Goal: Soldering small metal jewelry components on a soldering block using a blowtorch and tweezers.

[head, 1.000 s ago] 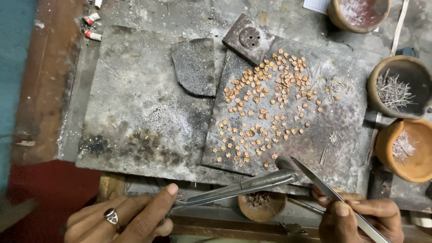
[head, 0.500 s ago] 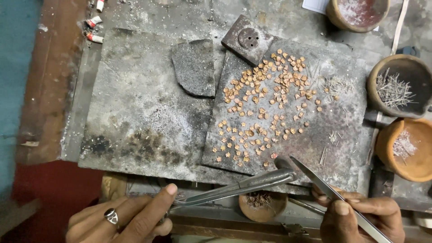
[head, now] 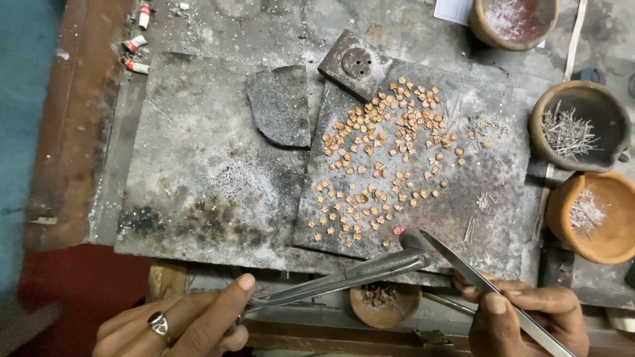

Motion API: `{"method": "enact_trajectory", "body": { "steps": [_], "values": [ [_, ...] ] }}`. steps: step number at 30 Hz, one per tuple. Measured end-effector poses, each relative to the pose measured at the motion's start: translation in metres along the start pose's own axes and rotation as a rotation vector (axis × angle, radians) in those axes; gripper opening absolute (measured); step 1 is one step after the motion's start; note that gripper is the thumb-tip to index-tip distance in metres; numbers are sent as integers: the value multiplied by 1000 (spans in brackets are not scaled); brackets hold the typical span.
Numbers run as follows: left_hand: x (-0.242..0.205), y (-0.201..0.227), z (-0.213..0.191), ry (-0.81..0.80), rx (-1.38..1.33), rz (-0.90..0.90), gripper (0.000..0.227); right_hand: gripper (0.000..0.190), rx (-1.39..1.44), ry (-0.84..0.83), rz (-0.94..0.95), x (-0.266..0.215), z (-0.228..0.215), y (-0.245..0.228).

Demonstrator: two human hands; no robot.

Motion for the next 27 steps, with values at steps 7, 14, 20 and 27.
{"method": "enact_trajectory", "body": {
  "steps": [7,14,20,27],
  "values": [
    [-44,-37,3,-237,202,-251,69,17,30,62,72,-1,-2,0],
    [-49,-50,-2,-190,103,-267,67,16,179,58,92,-2,-15,20],
    [-81,-77,19,-452,75,-305,110,11,247,-256,118,13,-45,5],
    [-46,-48,19,-352,149,-259,102,31,54,-448,-53,29,-118,33]
  ]
}}
Point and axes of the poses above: each hand's wrist, its own x-axis towards the middle knuckle, its own z-axis out of the palm, y = z × x, the point moved 8 cm from there along x, towards the middle knuckle, and after that the axes turned 4 degrees about y, right-handed, at the moved point
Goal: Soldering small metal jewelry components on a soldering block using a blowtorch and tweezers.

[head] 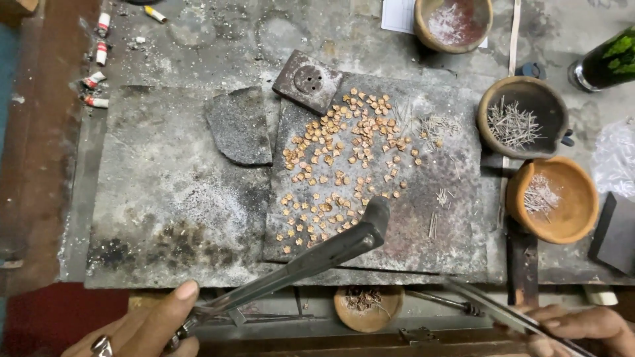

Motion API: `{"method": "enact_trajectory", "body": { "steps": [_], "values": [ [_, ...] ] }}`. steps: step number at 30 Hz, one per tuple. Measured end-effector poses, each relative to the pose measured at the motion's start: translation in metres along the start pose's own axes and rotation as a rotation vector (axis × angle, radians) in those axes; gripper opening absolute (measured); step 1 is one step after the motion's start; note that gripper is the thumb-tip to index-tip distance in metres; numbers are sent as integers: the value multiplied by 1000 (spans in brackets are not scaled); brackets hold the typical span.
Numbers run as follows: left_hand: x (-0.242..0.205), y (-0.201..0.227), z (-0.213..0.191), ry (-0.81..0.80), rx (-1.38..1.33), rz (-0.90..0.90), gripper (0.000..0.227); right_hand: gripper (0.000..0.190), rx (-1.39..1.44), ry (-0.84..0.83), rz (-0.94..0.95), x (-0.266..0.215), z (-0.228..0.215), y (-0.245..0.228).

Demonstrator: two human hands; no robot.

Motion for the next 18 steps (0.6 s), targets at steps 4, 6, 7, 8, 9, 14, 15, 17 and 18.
{"method": "enact_trajectory", "body": {
  "steps": [4,6,7,8,9,14,15,17,18],
  "values": [
    [9,16,-2,79,34,59,75,13,-615,308,222,15,32,-48],
    [12,18,-3,109,15,33,73,28,-460,155,25,25,53,-62],
    [14,20,-5,110,15,35,73,28,-460,157,25,24,64,-65],
    [15,21,-6,97,1,31,76,25,-529,242,64,22,67,-68],
    [17,22,-7,82,-14,28,78,23,-598,327,105,20,71,-71],
    [22,21,-5,124,15,55,70,22,-703,368,171,6,63,-56],
    [23,21,-6,128,18,51,69,23,-692,370,167,1,57,-48],
    [23,16,-4,75,-5,75,75,21,-673,417,192,2,65,-59],
    [22,15,0,21,-26,98,81,19,-653,462,218,2,67,-63]
  ]
}}
Point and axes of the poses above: each hand's wrist, its own x-axis towards the middle knuckle, its own z-axis out of the palm, y = z × x, the point moved 8 cm from there along x, towards the middle knuckle, and after that the axes turned 4 degrees about y, right-handed, at the moved point
